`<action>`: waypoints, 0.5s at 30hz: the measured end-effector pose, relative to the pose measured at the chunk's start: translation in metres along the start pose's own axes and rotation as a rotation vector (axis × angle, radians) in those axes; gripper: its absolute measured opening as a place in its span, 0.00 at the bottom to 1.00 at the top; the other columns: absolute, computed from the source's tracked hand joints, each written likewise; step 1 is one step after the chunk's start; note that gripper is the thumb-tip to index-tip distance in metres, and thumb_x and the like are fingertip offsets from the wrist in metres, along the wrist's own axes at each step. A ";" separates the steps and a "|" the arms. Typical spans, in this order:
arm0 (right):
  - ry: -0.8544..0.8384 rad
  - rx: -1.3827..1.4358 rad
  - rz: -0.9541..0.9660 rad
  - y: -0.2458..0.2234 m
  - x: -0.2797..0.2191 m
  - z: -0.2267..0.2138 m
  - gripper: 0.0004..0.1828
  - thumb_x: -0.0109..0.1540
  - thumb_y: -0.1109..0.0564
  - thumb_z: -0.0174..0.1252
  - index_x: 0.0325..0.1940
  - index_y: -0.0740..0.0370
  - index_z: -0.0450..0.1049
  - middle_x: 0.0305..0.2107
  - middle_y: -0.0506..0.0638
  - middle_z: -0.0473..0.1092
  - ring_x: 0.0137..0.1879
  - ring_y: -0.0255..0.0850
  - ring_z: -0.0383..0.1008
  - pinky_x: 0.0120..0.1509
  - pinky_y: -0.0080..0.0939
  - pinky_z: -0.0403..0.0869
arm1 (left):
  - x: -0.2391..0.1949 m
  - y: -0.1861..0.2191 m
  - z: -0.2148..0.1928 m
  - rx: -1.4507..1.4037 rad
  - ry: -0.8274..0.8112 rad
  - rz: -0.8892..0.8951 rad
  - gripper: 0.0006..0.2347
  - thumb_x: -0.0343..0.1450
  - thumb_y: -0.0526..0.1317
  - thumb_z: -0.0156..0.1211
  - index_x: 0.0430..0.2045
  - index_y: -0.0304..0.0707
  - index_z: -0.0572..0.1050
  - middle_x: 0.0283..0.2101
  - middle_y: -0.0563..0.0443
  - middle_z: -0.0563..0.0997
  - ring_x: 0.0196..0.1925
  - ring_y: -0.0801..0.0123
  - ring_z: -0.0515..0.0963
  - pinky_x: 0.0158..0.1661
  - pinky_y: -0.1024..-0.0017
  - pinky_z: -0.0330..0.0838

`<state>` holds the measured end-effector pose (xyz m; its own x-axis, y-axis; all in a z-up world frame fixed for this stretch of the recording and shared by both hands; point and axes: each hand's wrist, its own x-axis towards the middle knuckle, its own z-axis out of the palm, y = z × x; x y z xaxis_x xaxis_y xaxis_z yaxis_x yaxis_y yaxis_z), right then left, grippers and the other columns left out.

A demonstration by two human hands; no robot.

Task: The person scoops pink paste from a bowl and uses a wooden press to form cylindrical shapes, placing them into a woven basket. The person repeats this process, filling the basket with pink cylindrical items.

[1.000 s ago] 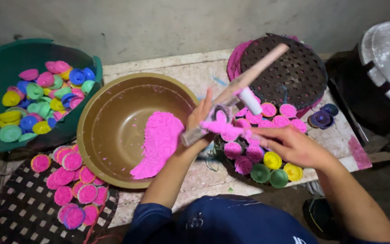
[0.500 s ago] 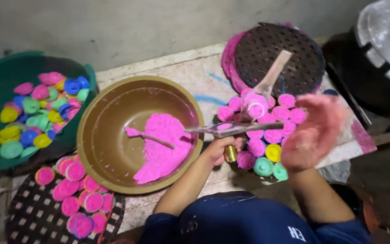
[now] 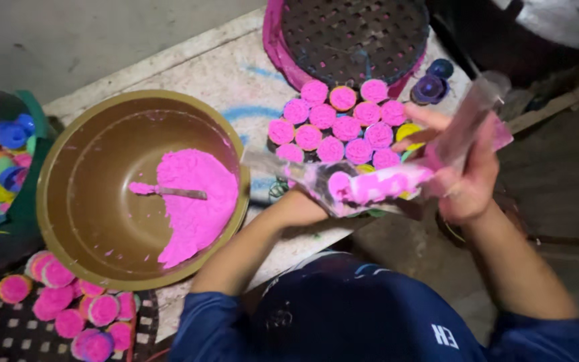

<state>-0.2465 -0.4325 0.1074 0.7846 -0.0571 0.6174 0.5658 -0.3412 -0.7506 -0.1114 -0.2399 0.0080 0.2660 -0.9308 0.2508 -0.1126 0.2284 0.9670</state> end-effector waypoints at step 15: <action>-0.295 -0.439 -0.038 -0.009 -0.018 0.008 0.40 0.65 0.48 0.63 0.75 0.60 0.53 0.70 0.63 0.60 0.74 0.56 0.64 0.77 0.51 0.66 | 0.006 -0.006 0.029 0.165 0.009 -0.110 0.20 0.65 0.43 0.69 0.50 0.39 0.74 0.50 0.45 0.81 0.53 0.61 0.81 0.52 0.63 0.77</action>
<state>-0.2635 -0.4209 0.1012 0.8395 0.2077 0.5020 0.4852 -0.7025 -0.5207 -0.1369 -0.2556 0.0021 0.2939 -0.9447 0.1455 -0.2376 0.0753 0.9684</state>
